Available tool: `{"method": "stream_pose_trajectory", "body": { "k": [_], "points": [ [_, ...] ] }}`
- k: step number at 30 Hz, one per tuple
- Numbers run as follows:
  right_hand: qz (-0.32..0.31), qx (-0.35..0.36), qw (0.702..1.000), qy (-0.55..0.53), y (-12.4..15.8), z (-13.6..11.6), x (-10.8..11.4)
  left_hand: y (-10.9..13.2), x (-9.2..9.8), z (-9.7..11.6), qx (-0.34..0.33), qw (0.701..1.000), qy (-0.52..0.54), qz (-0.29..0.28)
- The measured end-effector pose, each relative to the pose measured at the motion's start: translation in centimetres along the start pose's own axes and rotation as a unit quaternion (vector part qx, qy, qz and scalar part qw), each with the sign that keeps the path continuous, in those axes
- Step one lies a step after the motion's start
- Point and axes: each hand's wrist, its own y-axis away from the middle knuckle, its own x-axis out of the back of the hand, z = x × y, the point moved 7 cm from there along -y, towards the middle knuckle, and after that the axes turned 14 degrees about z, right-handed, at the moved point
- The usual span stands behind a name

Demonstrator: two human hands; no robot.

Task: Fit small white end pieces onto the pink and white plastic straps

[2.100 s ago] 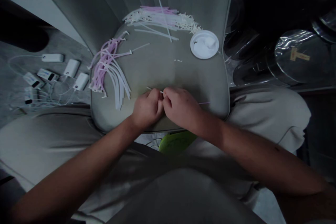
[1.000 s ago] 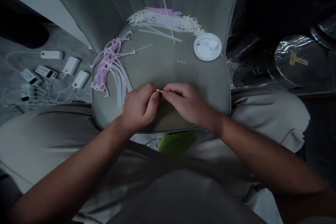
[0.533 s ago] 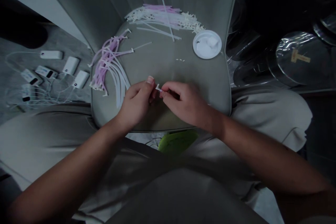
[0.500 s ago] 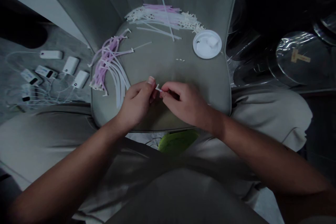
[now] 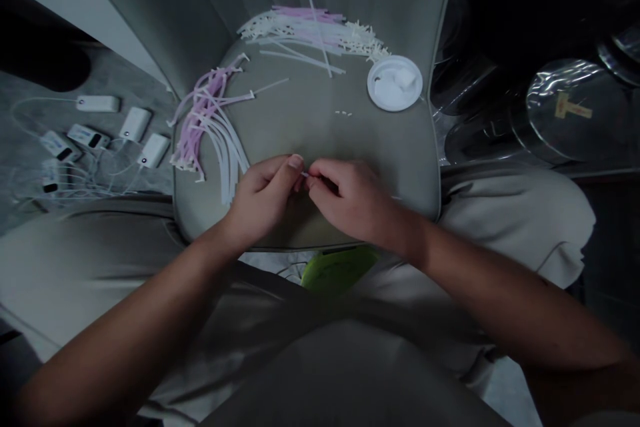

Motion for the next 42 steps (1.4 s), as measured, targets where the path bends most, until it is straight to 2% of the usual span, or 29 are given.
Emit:
{"method": "stream_pose_trajectory", "body": {
  "k": [5,16,21,25,30,35,42],
  "points": [
    [-0.024,-0.018,0.999,-0.045,0.0,0.0,-0.2,0.0,0.0,0.2,0.001,1.000,0.004,-0.006],
    [-0.019,-0.008,0.993,-0.115,0.1,-0.7,0.1,0.2,-0.5,-0.2,0.093,0.988,0.121,-0.031],
    [-0.010,-0.017,0.992,-0.126,-0.1,-0.9,0.3,0.5,-1.2,-0.4,0.155,0.965,0.203,-0.059],
    [-0.003,-0.016,0.995,-0.099,-0.2,-0.9,0.5,1.0,-1.7,-0.8,0.204,0.953,0.206,-0.086],
    [0.001,0.000,0.998,-0.070,0.0,-0.8,0.6,1.3,-2.1,-0.7,0.241,0.928,0.267,-0.098],
    [0.005,0.019,0.995,-0.100,0.1,-0.9,0.6,1.5,-2.3,-0.6,0.274,0.899,0.329,-0.098],
    [0.013,0.040,0.997,-0.063,0.1,-1.0,0.6,1.8,-2.7,-0.7,0.305,0.876,0.356,-0.113]
  ]
}}
